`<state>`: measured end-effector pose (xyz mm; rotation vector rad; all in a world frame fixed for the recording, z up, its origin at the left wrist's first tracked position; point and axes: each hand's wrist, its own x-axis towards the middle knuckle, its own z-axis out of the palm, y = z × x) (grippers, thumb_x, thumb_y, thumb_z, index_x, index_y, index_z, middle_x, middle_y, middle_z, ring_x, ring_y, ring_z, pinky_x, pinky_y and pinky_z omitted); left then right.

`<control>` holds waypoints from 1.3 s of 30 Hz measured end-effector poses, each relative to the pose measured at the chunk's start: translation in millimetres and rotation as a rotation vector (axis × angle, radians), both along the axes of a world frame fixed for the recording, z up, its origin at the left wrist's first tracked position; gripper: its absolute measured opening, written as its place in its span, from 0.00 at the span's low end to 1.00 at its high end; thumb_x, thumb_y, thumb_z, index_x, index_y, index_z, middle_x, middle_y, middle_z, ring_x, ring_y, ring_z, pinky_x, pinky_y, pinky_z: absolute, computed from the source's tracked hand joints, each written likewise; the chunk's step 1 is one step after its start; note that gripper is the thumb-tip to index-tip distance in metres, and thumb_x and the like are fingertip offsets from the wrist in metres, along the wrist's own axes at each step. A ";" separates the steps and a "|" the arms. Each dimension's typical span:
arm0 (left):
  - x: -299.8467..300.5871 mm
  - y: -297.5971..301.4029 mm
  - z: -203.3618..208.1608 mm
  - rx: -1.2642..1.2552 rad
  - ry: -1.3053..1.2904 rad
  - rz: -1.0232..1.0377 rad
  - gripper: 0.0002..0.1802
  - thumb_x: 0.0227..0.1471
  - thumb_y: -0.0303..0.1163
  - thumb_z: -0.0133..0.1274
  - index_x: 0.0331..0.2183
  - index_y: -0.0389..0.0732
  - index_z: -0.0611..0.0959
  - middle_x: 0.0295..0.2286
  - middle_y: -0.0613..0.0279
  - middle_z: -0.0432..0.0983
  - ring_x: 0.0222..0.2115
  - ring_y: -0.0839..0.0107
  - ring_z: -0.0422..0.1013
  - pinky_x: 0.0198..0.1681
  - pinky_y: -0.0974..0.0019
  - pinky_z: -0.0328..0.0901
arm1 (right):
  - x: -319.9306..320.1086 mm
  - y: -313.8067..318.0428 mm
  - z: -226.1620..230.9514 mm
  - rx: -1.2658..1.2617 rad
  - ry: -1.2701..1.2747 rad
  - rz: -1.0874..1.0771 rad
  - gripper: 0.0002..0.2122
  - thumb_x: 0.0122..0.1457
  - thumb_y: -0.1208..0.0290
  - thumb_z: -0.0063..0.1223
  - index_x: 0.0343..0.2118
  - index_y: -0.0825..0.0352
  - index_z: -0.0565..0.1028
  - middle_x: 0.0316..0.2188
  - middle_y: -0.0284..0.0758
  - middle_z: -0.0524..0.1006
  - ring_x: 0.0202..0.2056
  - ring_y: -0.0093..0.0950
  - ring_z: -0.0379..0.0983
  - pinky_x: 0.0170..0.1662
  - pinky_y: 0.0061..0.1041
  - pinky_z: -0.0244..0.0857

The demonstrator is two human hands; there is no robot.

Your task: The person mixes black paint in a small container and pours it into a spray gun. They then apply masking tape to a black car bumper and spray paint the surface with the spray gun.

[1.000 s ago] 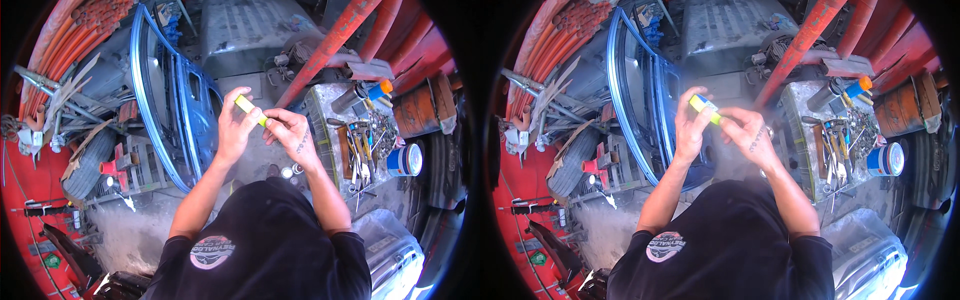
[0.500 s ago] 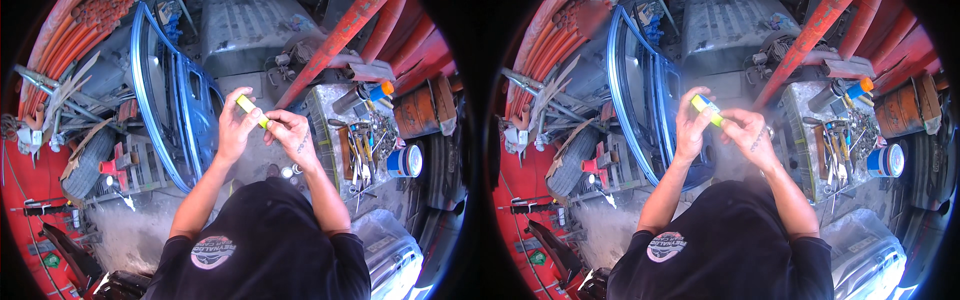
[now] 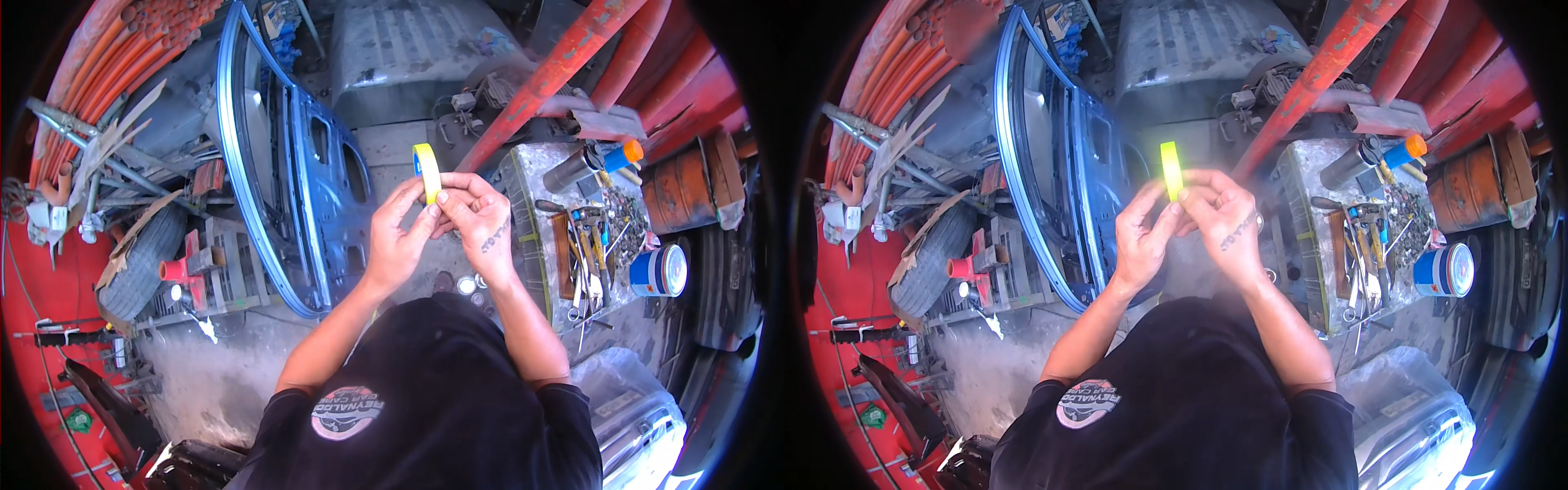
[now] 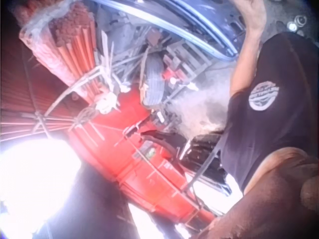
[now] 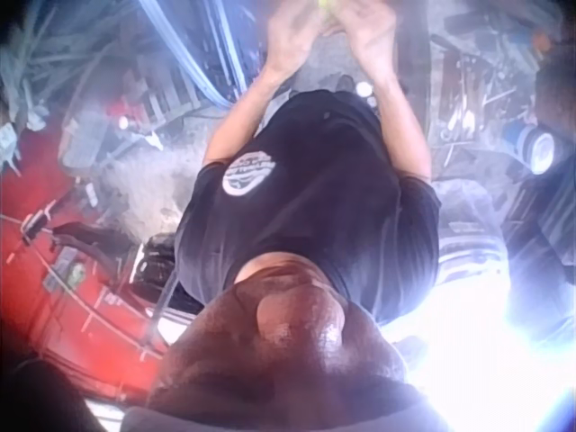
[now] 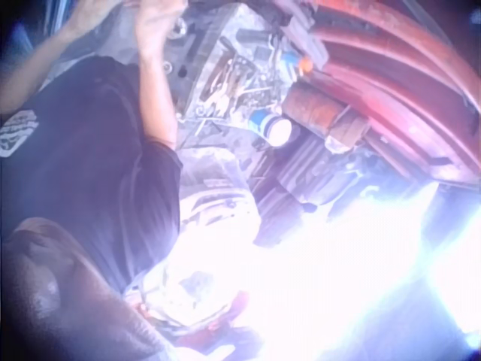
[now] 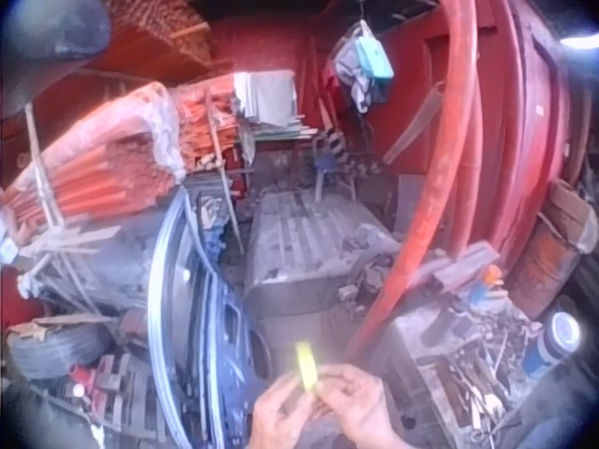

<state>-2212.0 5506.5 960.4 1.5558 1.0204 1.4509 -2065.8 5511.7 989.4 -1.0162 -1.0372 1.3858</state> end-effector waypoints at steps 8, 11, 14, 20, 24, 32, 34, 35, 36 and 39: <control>-7.3 -4.1 9.7 -0.069 0.047 -0.025 0.18 0.60 0.25 0.58 0.51 0.31 0.83 0.38 0.54 0.84 0.40 0.73 0.77 0.45 0.65 0.71 | 3.4 -5.4 5.2 0.365 -0.628 -0.141 0.10 0.62 0.77 0.61 0.44 0.74 0.82 0.34 0.42 0.84 0.30 0.26 0.82 0.33 0.26 0.75; -16.5 -1.0 4.9 0.048 0.217 0.003 0.17 0.58 0.25 0.59 0.50 0.31 0.84 0.36 0.51 0.83 0.37 0.65 0.78 0.44 0.62 0.69 | 5.7 -2.4 6.5 0.580 -0.751 -0.215 0.09 0.58 0.79 0.64 0.41 0.72 0.83 0.37 0.45 0.83 0.34 0.37 0.82 0.37 0.31 0.76; -18.1 -2.1 13.9 0.165 0.346 0.021 0.17 0.56 0.24 0.59 0.48 0.31 0.84 0.35 0.48 0.82 0.35 0.56 0.77 0.45 0.58 0.67 | 13.9 3.2 3.6 0.801 -0.859 -0.222 0.09 0.54 0.80 0.65 0.39 0.71 0.83 0.38 0.46 0.82 0.37 0.43 0.81 0.40 0.35 0.77; -26.5 -2.2 22.3 0.248 0.516 -0.010 0.14 0.53 0.23 0.59 0.44 0.31 0.85 0.33 0.51 0.82 0.35 0.55 0.75 0.45 0.57 0.63 | 16.5 0.5 6.6 0.849 -0.917 -0.178 0.08 0.52 0.81 0.65 0.37 0.71 0.82 0.37 0.43 0.82 0.38 0.42 0.81 0.39 0.36 0.77; -29.9 -3.3 20.8 0.236 0.512 -0.067 0.15 0.52 0.22 0.59 0.43 0.32 0.85 0.31 0.53 0.80 0.34 0.55 0.75 0.45 0.57 0.62 | 21.5 -0.1 9.9 0.922 -0.987 -0.123 0.06 0.53 0.80 0.64 0.35 0.71 0.82 0.37 0.42 0.82 0.37 0.41 0.81 0.39 0.36 0.77; -26.9 -14.3 13.5 -0.371 -0.125 -0.262 0.15 0.62 0.29 0.56 0.49 0.32 0.84 0.34 0.59 0.82 0.38 0.67 0.76 0.48 0.64 0.65 | 26.0 3.4 3.6 0.330 -0.534 -0.049 0.12 0.63 0.74 0.60 0.48 0.73 0.81 0.39 0.42 0.84 0.39 0.34 0.83 0.45 0.29 0.75; -23.0 -6.6 1.3 -0.394 -0.366 -0.291 0.16 0.65 0.31 0.55 0.49 0.32 0.83 0.37 0.60 0.82 0.40 0.68 0.76 0.49 0.63 0.67 | 16.8 -1.3 -2.3 0.207 -0.359 0.014 0.17 0.65 0.72 0.59 0.55 0.72 0.78 0.42 0.43 0.85 0.43 0.30 0.83 0.48 0.28 0.74; -21.6 -2.2 -0.9 -0.408 -0.486 -0.304 0.16 0.66 0.32 0.54 0.50 0.31 0.83 0.39 0.60 0.81 0.42 0.68 0.76 0.50 0.63 0.68 | 13.2 -7.6 4.5 0.142 -0.300 0.083 0.21 0.67 0.70 0.59 0.61 0.71 0.73 0.45 0.43 0.85 0.46 0.27 0.81 0.51 0.29 0.73; -21.2 1.5 0.0 -0.470 -0.630 -0.279 0.16 0.66 0.32 0.55 0.49 0.30 0.82 0.39 0.58 0.82 0.41 0.66 0.77 0.50 0.62 0.70 | 6.5 -9.3 -5.6 0.189 -0.271 0.032 0.23 0.65 0.72 0.59 0.62 0.71 0.72 0.46 0.43 0.85 0.48 0.28 0.81 0.54 0.30 0.71; -29.0 13.0 2.1 -0.576 -0.926 -0.284 0.17 0.65 0.34 0.56 0.47 0.29 0.79 0.38 0.51 0.82 0.41 0.59 0.81 0.53 0.56 0.74 | 5.8 -16.3 -10.8 0.288 -0.446 -0.006 0.23 0.62 0.73 0.60 0.61 0.70 0.73 0.47 0.43 0.84 0.51 0.31 0.81 0.56 0.32 0.70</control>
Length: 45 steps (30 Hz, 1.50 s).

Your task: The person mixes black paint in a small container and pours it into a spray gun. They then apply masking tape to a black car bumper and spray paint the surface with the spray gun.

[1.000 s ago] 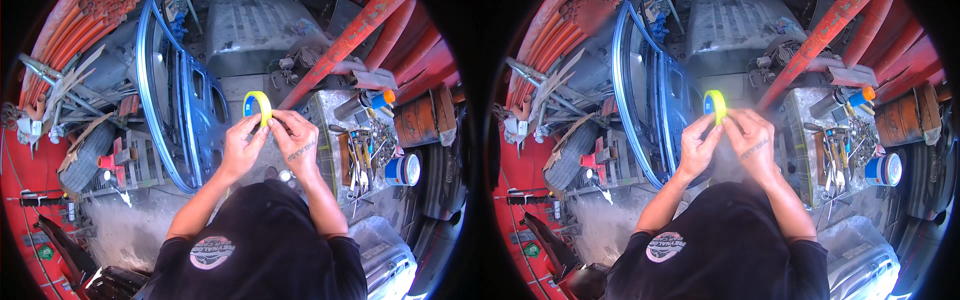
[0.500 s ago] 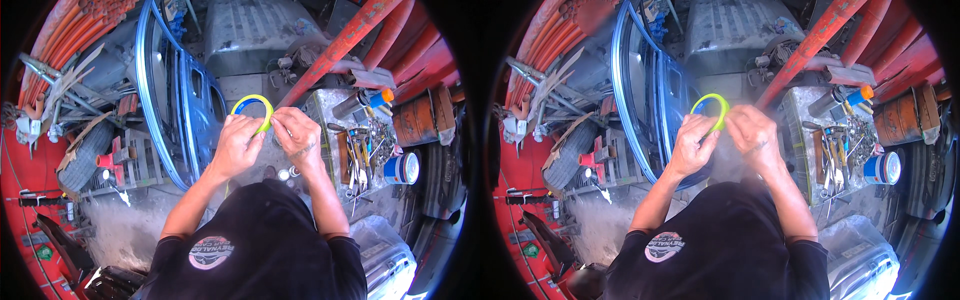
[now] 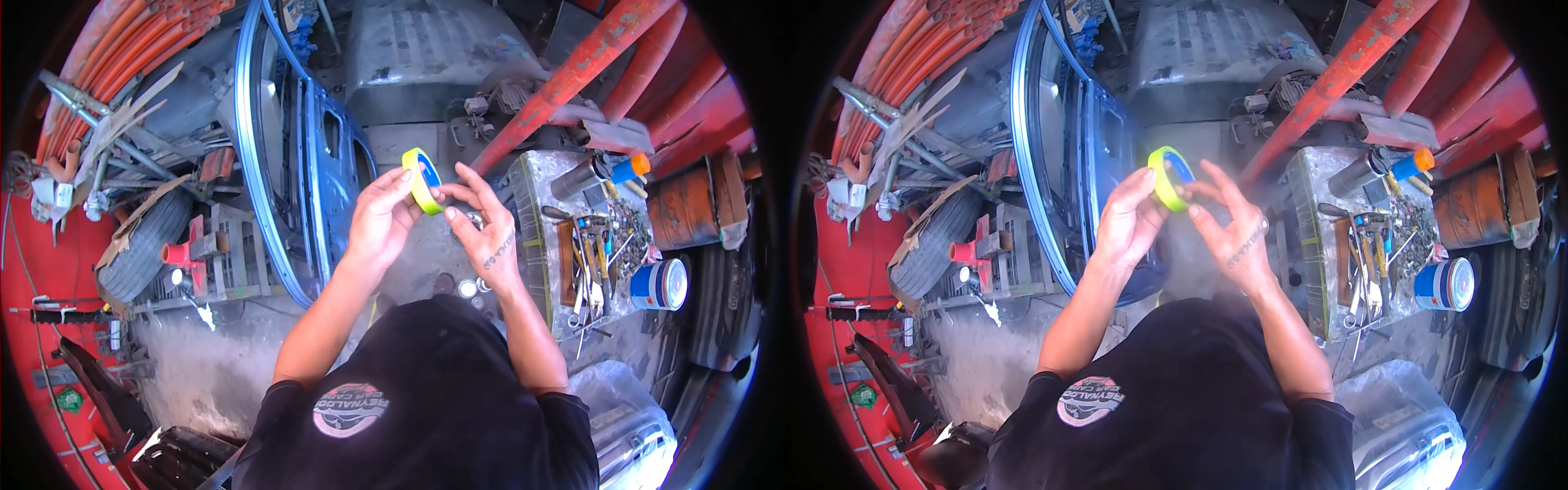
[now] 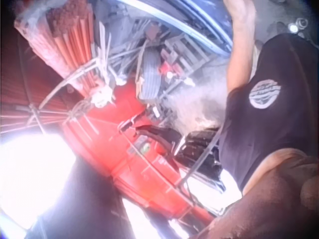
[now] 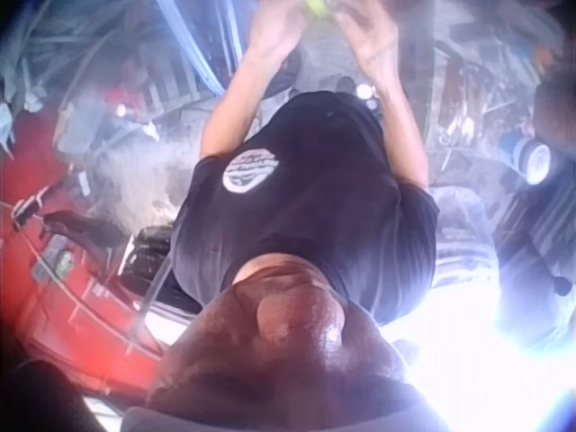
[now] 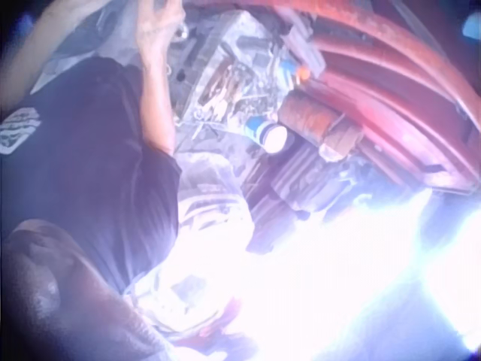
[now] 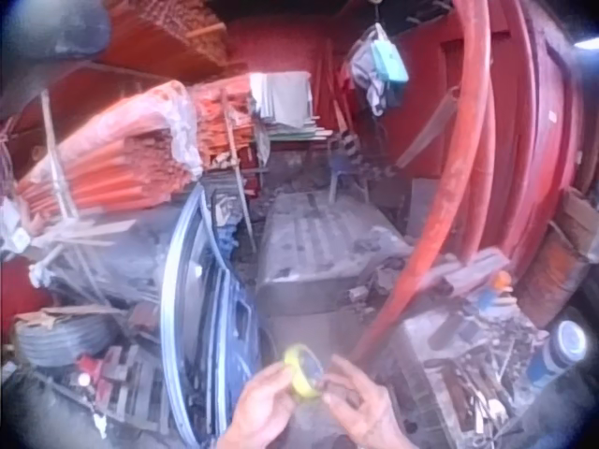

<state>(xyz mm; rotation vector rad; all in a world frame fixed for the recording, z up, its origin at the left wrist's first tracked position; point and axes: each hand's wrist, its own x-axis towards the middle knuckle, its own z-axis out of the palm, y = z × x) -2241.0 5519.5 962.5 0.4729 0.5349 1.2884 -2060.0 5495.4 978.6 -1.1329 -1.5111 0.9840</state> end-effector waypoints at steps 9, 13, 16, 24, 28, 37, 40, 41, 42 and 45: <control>1.9 -4.3 -4.2 -0.097 0.016 0.090 0.16 0.65 0.35 0.58 0.46 0.31 0.81 0.39 0.51 0.82 0.42 0.61 0.80 0.50 0.60 0.75 | 10.4 1.3 -30.3 -0.048 0.004 0.056 0.19 0.60 0.77 0.62 0.55 0.69 0.77 0.44 0.43 0.85 0.50 0.33 0.82 0.55 0.32 0.72; 10.6 -12.2 -6.7 0.089 0.214 0.103 0.19 0.62 0.30 0.61 0.51 0.29 0.80 0.41 0.54 0.82 0.45 0.67 0.78 0.52 0.63 0.72 | 0.3 -0.7 -24.7 0.021 0.083 0.022 0.16 0.60 0.80 0.62 0.52 0.70 0.78 0.43 0.42 0.85 0.47 0.32 0.84 0.52 0.30 0.75; 22.4 -23.7 6.9 0.200 0.312 0.113 0.23 0.58 0.22 0.62 0.55 0.28 0.79 0.43 0.57 0.80 0.45 0.72 0.75 0.52 0.66 0.70 | -1.0 -0.9 -23.8 0.003 0.136 -0.015 0.16 0.60 0.80 0.62 0.52 0.70 0.77 0.43 0.41 0.85 0.45 0.31 0.84 0.50 0.30 0.77; 19.2 -25.7 0.7 0.471 0.818 0.116 0.21 0.59 0.21 0.59 0.54 0.30 0.81 0.43 0.60 0.78 0.46 0.73 0.71 0.54 0.69 0.64 | 5.5 -1.0 -7.7 0.319 -0.209 -0.118 0.10 0.58 0.81 0.64 0.43 0.72 0.81 0.39 0.44 0.84 0.38 0.36 0.84 0.42 0.31 0.78; 20.9 -27.9 11.3 0.491 0.965 0.127 0.21 0.56 0.20 0.59 0.52 0.30 0.83 0.37 0.58 0.79 0.40 0.73 0.72 0.48 0.69 0.66 | 15.3 7.3 -0.2 0.620 -0.466 -0.142 0.11 0.53 0.82 0.66 0.40 0.72 0.82 0.38 0.43 0.83 0.37 0.38 0.83 0.40 0.32 0.78; 18.8 -28.8 12.7 0.565 1.144 0.172 0.18 0.51 0.22 0.58 0.46 0.30 0.84 0.31 0.58 0.76 0.31 0.71 0.70 0.38 0.67 0.66 | 20.8 13.1 10.2 0.755 -0.645 -0.039 0.11 0.47 0.82 0.65 0.36 0.71 0.80 0.35 0.40 0.80 0.34 0.38 0.80 0.36 0.34 0.77; 19.0 -28.4 12.9 0.599 1.155 0.163 0.17 0.50 0.22 0.58 0.44 0.29 0.84 0.30 0.58 0.75 0.31 0.71 0.70 0.37 0.66 0.66 | 20.3 15.0 4.1 0.720 -0.603 -0.043 0.11 0.47 0.82 0.64 0.35 0.70 0.79 0.33 0.40 0.80 0.33 0.39 0.80 0.35 0.34 0.76; 19.0 -28.3 13.5 0.612 1.152 0.163 0.17 0.50 0.22 0.57 0.44 0.29 0.84 0.30 0.58 0.75 0.31 0.71 0.70 0.36 0.65 0.66 | 20.1 16.2 2.3 0.702 -0.580 -0.044 0.10 0.48 0.82 0.64 0.35 0.70 0.79 0.32 0.40 0.80 0.33 0.40 0.80 0.34 0.34 0.75; 18.2 -28.4 12.9 0.590 1.119 0.142 0.17 0.50 0.22 0.57 0.44 0.29 0.85 0.30 0.59 0.75 0.31 0.71 0.69 0.36 0.66 0.65 | 21.5 16.4 2.7 0.590 -0.522 -0.033 0.09 0.49 0.82 0.64 0.35 0.71 0.79 0.32 0.40 0.80 0.33 0.39 0.80 0.34 0.33 0.75; 11.9 -27.3 6.8 0.533 1.011 0.062 0.17 0.50 0.23 0.55 0.43 0.29 0.85 0.30 0.60 0.74 0.32 0.71 0.69 0.36 0.66 0.63 | 31.0 17.4 7.4 0.291 -0.318 0.042 0.06 0.53 0.80 0.62 0.35 0.72 0.80 0.33 0.39 0.80 0.33 0.33 0.79 0.37 0.29 0.72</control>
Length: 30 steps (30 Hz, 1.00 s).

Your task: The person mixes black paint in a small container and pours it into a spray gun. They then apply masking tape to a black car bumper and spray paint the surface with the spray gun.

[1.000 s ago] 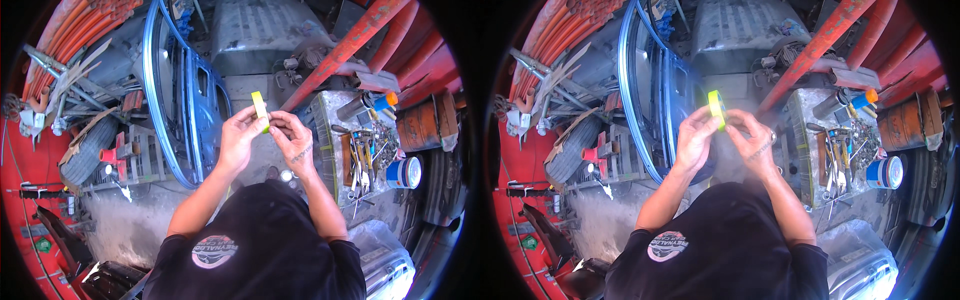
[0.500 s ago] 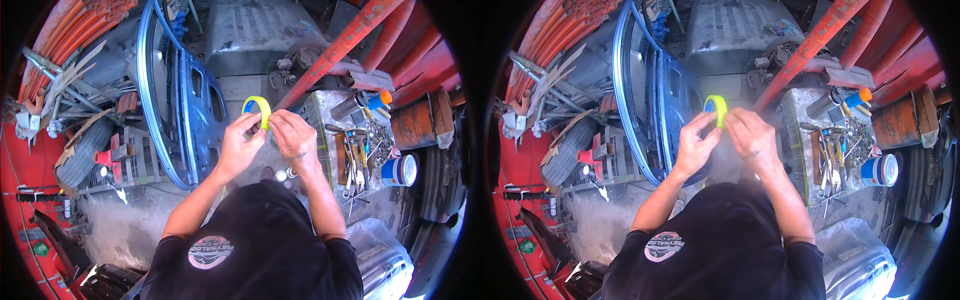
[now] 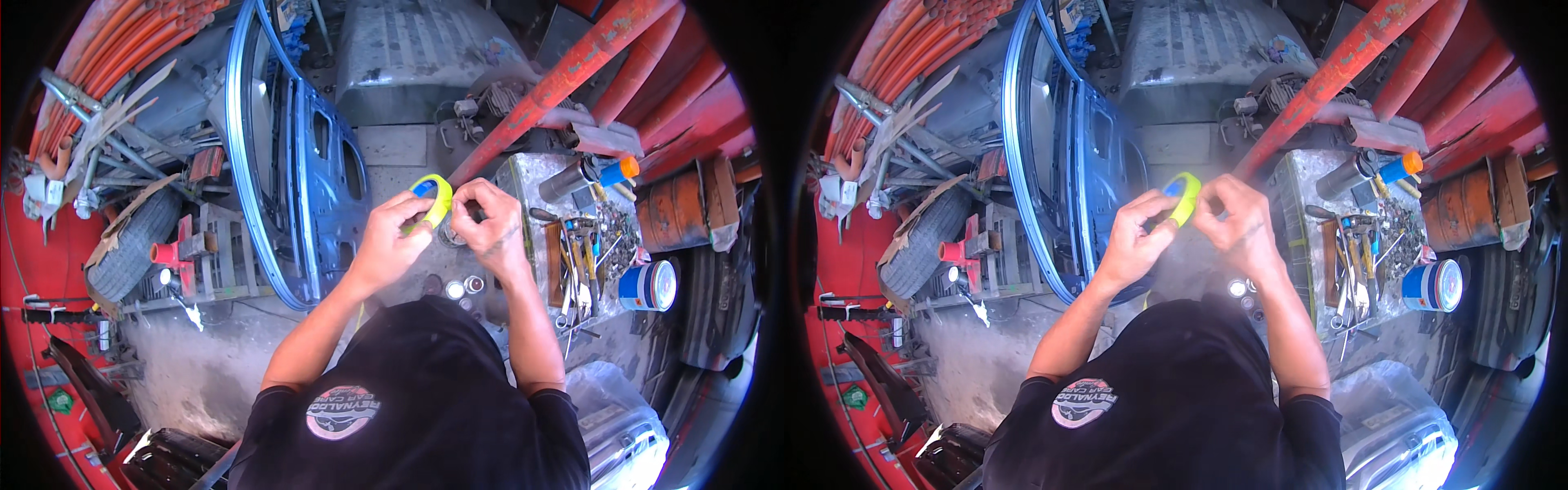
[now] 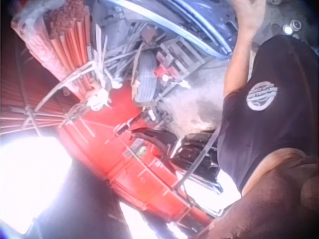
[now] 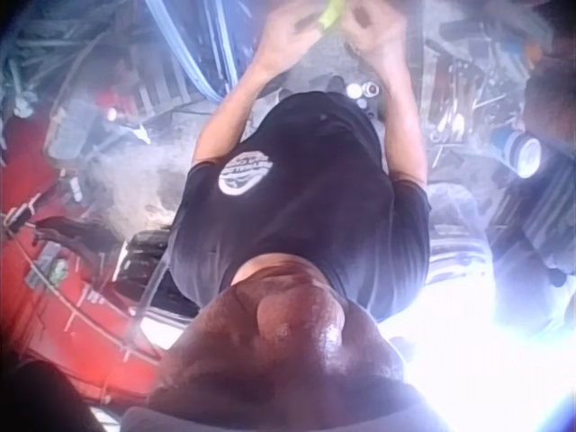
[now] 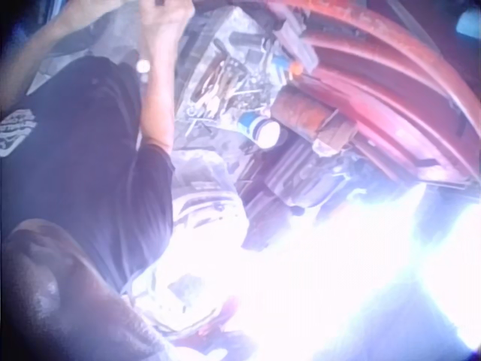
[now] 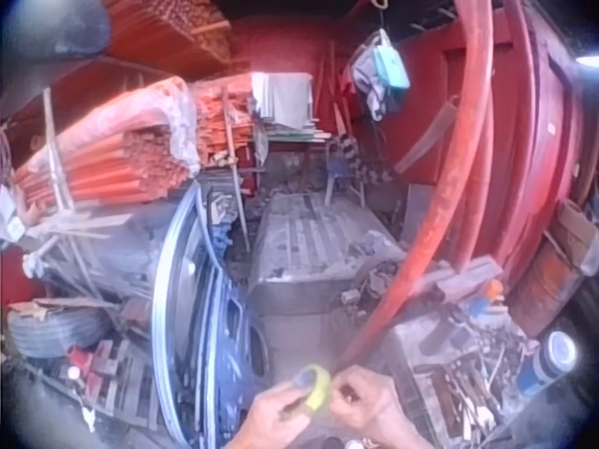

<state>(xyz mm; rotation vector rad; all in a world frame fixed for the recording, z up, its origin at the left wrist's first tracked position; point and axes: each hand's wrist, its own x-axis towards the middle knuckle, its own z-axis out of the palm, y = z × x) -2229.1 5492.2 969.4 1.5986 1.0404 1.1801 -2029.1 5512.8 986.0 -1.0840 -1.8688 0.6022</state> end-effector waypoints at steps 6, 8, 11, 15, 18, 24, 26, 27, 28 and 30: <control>-26.3 18.7 -16.2 -0.180 -0.244 -0.277 0.18 0.51 0.27 0.50 0.41 0.27 0.85 0.32 0.60 0.75 0.36 0.71 0.69 0.42 0.66 0.61 | 21.9 12.8 10.8 -0.199 0.253 0.191 0.16 0.62 0.66 0.57 0.45 0.73 0.82 0.43 0.41 0.82 0.46 0.31 0.77 0.52 0.31 0.68; -30.8 27.0 -28.1 -0.191 -0.335 -0.367 0.18 0.52 0.28 0.49 0.41 0.27 0.86 0.33 0.59 0.75 0.37 0.70 0.70 0.44 0.66 0.61 | 21.5 13.4 -2.1 -0.457 0.210 0.303 0.16 0.60 0.66 0.58 0.46 0.72 0.81 0.41 0.39 0.82 0.43 0.28 0.77 0.49 0.30 0.69; -22.7 28.0 -29.0 -0.091 -0.259 -0.200 0.16 0.54 0.23 0.51 0.42 0.28 0.86 0.38 0.58 0.77 0.41 0.70 0.72 0.47 0.67 0.63 | 22.0 10.1 -3.7 -0.650 0.125 0.199 0.15 0.57 0.67 0.60 0.43 0.72 0.82 0.32 0.36 0.83 0.35 0.23 0.75 0.43 0.28 0.68; -4.0 20.1 -23.6 0.007 -0.221 0.048 0.12 0.58 0.21 0.56 0.44 0.29 0.86 0.43 0.58 0.77 0.46 0.71 0.72 0.53 0.68 0.66 | 14.5 4.0 -20.9 -0.591 0.188 0.082 0.14 0.54 0.67 0.61 0.40 0.71 0.81 0.28 0.37 0.82 0.33 0.23 0.76 0.40 0.27 0.67; -3.5 15.9 -26.4 -0.050 -0.246 0.031 0.11 0.58 0.21 0.61 0.44 0.30 0.86 0.44 0.58 0.77 0.46 0.72 0.73 0.52 0.68 0.68 | 14.0 0.6 -20.8 -0.583 0.180 0.024 0.15 0.54 0.67 0.58 0.40 0.71 0.81 0.28 0.41 0.83 0.33 0.27 0.77 0.39 0.29 0.68; 5.6 17.5 -31.7 0.111 -0.053 0.114 0.10 0.54 0.20 0.64 0.40 0.32 0.87 0.40 0.59 0.79 0.40 0.72 0.75 0.45 0.69 0.69 | 15.3 0.3 -35.4 -0.376 0.103 -0.006 0.14 0.54 0.68 0.54 0.40 0.71 0.81 0.30 0.45 0.83 0.35 0.39 0.77 0.41 0.37 0.70; 8.9 17.6 -31.2 0.109 -0.041 0.140 0.07 0.54 0.20 0.65 0.38 0.32 0.87 0.37 0.59 0.80 0.39 0.72 0.75 0.44 0.69 0.69 | 13.3 -1.5 -36.2 -0.328 0.088 -0.034 0.13 0.53 0.69 0.55 0.39 0.71 0.81 0.30 0.45 0.83 0.36 0.42 0.77 0.41 0.38 0.70; 10.2 17.7 -30.5 0.113 -0.034 0.153 0.06 0.53 0.20 0.65 0.37 0.32 0.87 0.36 0.59 0.81 0.38 0.71 0.76 0.44 0.69 0.69 | 12.1 -3.2 -36.0 -0.328 0.093 -0.049 0.13 0.53 0.70 0.55 0.38 0.71 0.82 0.30 0.45 0.83 0.36 0.42 0.77 0.42 0.38 0.70; 11.5 17.8 -29.6 0.117 -0.026 0.166 0.06 0.53 0.20 0.64 0.36 0.32 0.87 0.35 0.58 0.81 0.38 0.71 0.76 0.43 0.68 0.69 | 11.0 -4.1 -36.0 -0.327 0.098 -0.063 0.12 0.53 0.71 0.56 0.37 0.70 0.82 0.31 0.45 0.83 0.37 0.43 0.77 0.42 0.38 0.70; 15.2 16.8 -30.8 0.161 0.003 0.198 0.05 0.53 0.19 0.64 0.34 0.32 0.86 0.34 0.57 0.81 0.36 0.69 0.76 0.42 0.68 0.69 | 9.6 -4.6 -38.6 -0.280 0.079 -0.105 0.11 0.52 0.72 0.57 0.36 0.70 0.82 0.31 0.45 0.83 0.38 0.43 0.78 0.43 0.38 0.71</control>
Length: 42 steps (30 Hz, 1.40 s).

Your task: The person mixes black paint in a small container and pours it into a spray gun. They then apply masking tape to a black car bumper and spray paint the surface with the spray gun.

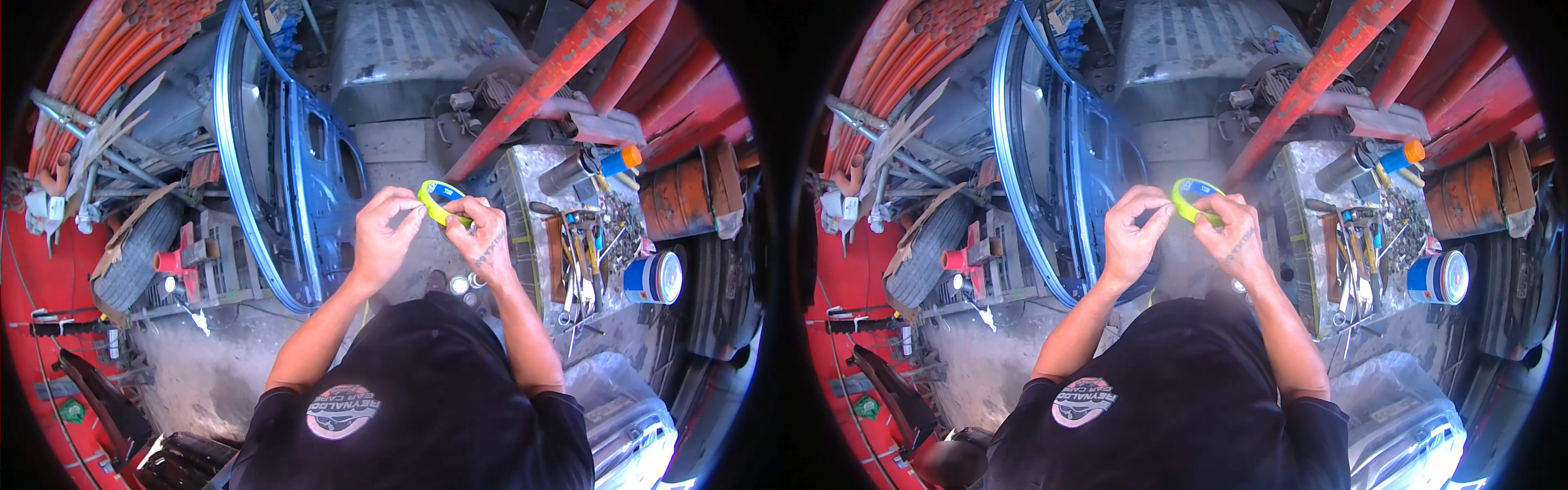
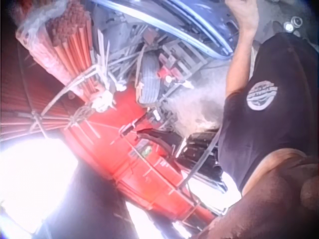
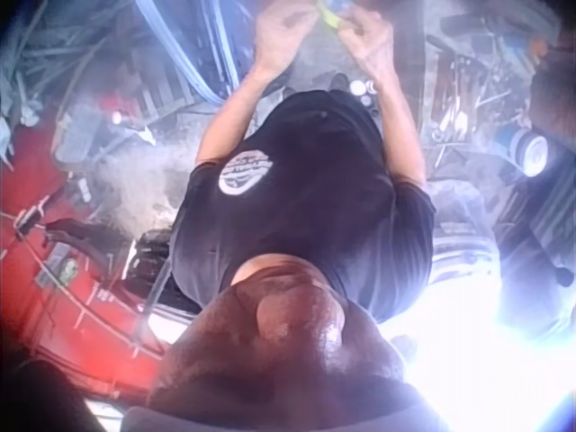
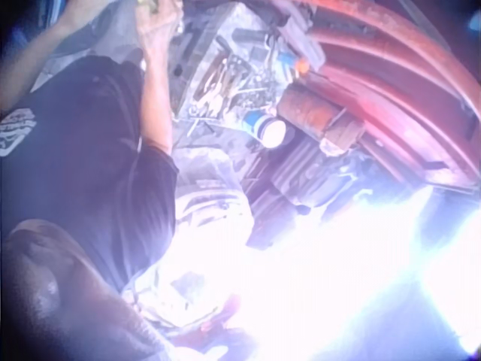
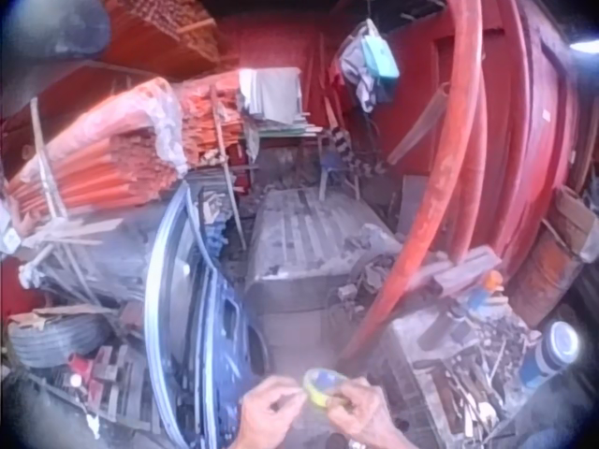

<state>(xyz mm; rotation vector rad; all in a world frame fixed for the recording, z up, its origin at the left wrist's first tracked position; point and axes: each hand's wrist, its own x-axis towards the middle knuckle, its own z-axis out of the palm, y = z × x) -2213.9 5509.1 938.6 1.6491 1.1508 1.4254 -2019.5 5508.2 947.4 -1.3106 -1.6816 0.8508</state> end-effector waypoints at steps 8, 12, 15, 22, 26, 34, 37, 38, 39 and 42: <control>21.8 -0.3 -9.4 0.178 0.136 0.019 0.06 0.51 0.17 0.64 0.33 0.33 0.85 0.33 0.55 0.80 0.34 0.63 0.76 0.39 0.63 0.70 | 8.9 0.2 -18.7 0.025 -0.004 -0.162 0.10 0.50 0.74 0.59 0.35 0.70 0.83 0.30 0.46 0.82 0.36 0.44 0.78 0.42 0.39 0.71; 29.8 3.3 -7.7 0.304 0.221 0.018 0.07 0.49 0.15 0.64 0.32 0.34 0.84 0.32 0.53 0.80 0.34 0.58 0.76 0.40 0.60 0.71 | 16.4 1.3 -36.8 0.048 -0.008 -0.216 0.10 0.51 0.71 0.60 0.36 0.69 0.83 0.29 0.49 0.81 0.34 0.45 0.78 0.40 0.40 0.71; 44.4 3.9 -3.1 0.341 0.172 0.018 0.06 0.50 0.15 0.63 0.32 0.32 0.83 0.32 0.53 0.79 0.35 0.59 0.76 0.41 0.62 0.70 | 35.6 9.8 -34.8 -0.092 0.265 -0.266 0.10 0.54 0.70 0.57 0.36 0.69 0.83 0.28 0.42 0.83 0.30 0.32 0.78 0.35 0.33 0.70; 27.0 40.4 34.1 0.209 -0.038 0.158 0.03 0.57 0.18 0.61 0.36 0.32 0.84 0.38 0.57 0.78 0.38 0.71 0.72 0.42 0.69 0.67 | 202.4 45.3 0.3 0.176 0.307 -0.539 0.12 0.65 0.72 0.50 0.43 0.74 0.81 0.30 0.37 0.84 0.34 0.24 0.79 0.40 0.24 0.72; 19.9 37.9 -5.5 -0.129 -0.194 0.143 0.04 0.58 0.19 0.61 0.37 0.29 0.85 0.39 0.60 0.78 0.38 0.78 0.72 0.42 0.73 0.67 | 306.1 144.4 1.0 0.399 -0.314 -0.674 0.14 0.66 0.68 0.54 0.44 0.75 0.79 0.35 0.51 0.84 0.38 0.47 0.83 0.43 0.37 0.74; 21.9 -28.3 -55.3 -0.423 -0.079 0.182 0.08 0.55 0.26 0.63 0.34 0.29 0.87 0.35 0.53 0.82 0.38 0.64 0.78 0.45 0.64 0.70 | 621.7 307.7 -161.8 0.515 -1.143 -0.308 0.15 0.71 0.67 0.43 0.49 0.70 0.79 0.38 0.52 0.81 0.38 0.50 0.80 0.41 0.46 0.72; 1.7 -77.0 -90.8 -0.563 -0.268 0.236 0.07 0.58 0.26 0.61 0.36 0.31 0.88 0.37 0.58 0.81 0.39 0.71 0.75 0.45 0.66 0.69 | 683.6 324.5 -84.5 0.200 -1.473 -0.187 0.17 0.71 0.65 0.47 0.54 0.72 0.76 0.49 0.53 0.79 0.51 0.49 0.76 0.51 0.41 0.71; 3.2 -90.3 -92.1 -0.589 -0.308 0.288 0.08 0.58 0.27 0.61 0.37 0.32 0.88 0.36 0.59 0.80 0.39 0.71 0.75 0.46 0.65 0.69 | 652.5 340.6 -99.6 0.294 -1.420 -0.098 0.20 0.73 0.57 0.43 0.46 0.72 0.79 0.37 0.55 0.81 0.37 0.54 0.78 0.39 0.49 0.71; 8.6 -104.2 -82.1 -0.670 -0.280 0.382 0.08 0.59 0.27 0.61 0.37 0.32 0.88 0.36 0.59 0.80 0.39 0.71 0.75 0.46 0.66 0.69 | 591.4 348.2 -134.2 0.085 -1.349 -0.045 0.19 0.71 0.58 0.46 0.52 0.69 0.79 0.43 0.54 0.82 0.42 0.52 0.79 0.44 0.45 0.73; -1.8 -141.7 -82.8 -0.719 -0.386 0.517 0.07 0.59 0.27 0.61 0.37 0.32 0.88 0.36 0.59 0.80 0.39 0.71 0.75 0.45 0.66 0.69 | 429.8 332.6 -55.1 0.216 -0.921 -0.111 0.20 0.71 0.66 0.49 0.61 0.72 0.74 0.56 0.51 0.78 0.55 0.43 0.77 0.56 0.38 0.71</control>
